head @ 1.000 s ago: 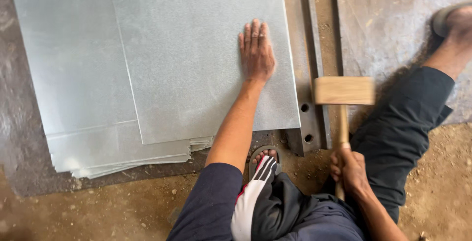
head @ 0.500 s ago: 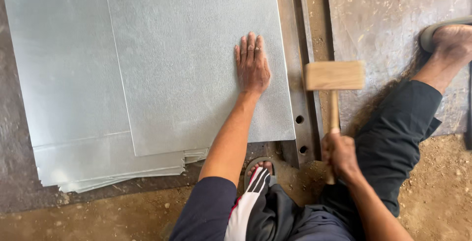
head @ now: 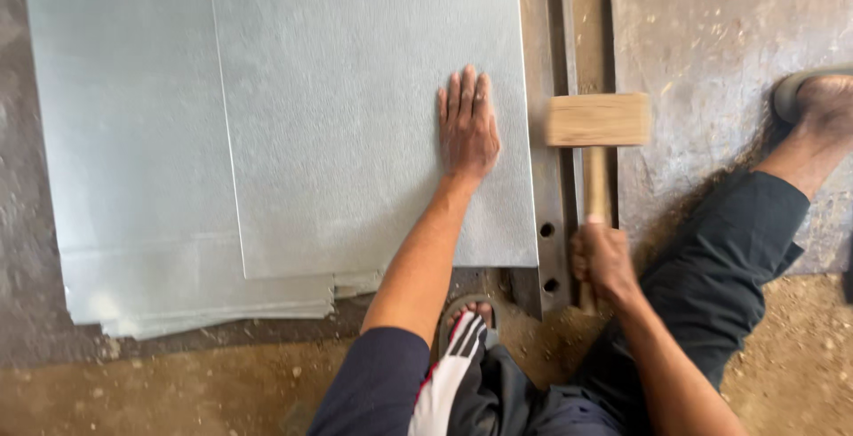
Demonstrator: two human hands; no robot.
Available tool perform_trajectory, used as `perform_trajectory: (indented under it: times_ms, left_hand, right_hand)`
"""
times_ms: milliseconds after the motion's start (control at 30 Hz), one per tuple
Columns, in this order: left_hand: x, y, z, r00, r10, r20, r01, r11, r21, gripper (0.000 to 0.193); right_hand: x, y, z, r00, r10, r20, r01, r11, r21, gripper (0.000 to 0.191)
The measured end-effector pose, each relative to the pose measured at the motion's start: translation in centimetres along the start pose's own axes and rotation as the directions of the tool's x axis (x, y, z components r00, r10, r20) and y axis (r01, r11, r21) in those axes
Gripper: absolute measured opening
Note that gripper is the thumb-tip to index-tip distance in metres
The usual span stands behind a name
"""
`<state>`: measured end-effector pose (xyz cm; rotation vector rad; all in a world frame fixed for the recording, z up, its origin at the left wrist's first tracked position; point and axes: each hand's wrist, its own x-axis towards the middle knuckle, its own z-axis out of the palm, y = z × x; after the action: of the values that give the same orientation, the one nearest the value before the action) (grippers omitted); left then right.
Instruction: The person sits on the floor and bends galvanized sheet metal panels by hand, hammering the sheet over a metal folding bar with a wooden mallet to form a crease. They reposition and align each sheet on the stack, hammer along the edge, and set finished panels aside.
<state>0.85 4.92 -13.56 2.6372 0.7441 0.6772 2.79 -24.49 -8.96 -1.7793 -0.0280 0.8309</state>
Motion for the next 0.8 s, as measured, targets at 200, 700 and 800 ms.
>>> perform_trajectory:
  times_ms: [200, 700, 800]
  left_hand:
    - [0.3, 0.1, -0.4, 0.999, -0.029, 0.025, 0.029, 1.000, 0.006, 0.050]
    - [0.9, 0.3, -1.3, 0.999, -0.034, 0.029, 0.034, 0.999, -0.004, 0.050]
    - [1.2, 0.2, -1.4, 1.000, -0.012, -0.007, 0.012, 1.000, -0.012, 0.050]
  right_hand:
    - [1.4, -1.4, 1.1, 0.995, -0.063, -0.080, 0.084, 0.950, 0.300, 0.037]
    - [6.5, -5.9, 2.9, 0.995, -0.074, -0.068, 0.094, 0.920, 0.381, 0.039]
    - [8.2, -6.7, 3.1, 0.999, -0.033, 0.001, 0.033, 0.985, 0.169, 0.033]
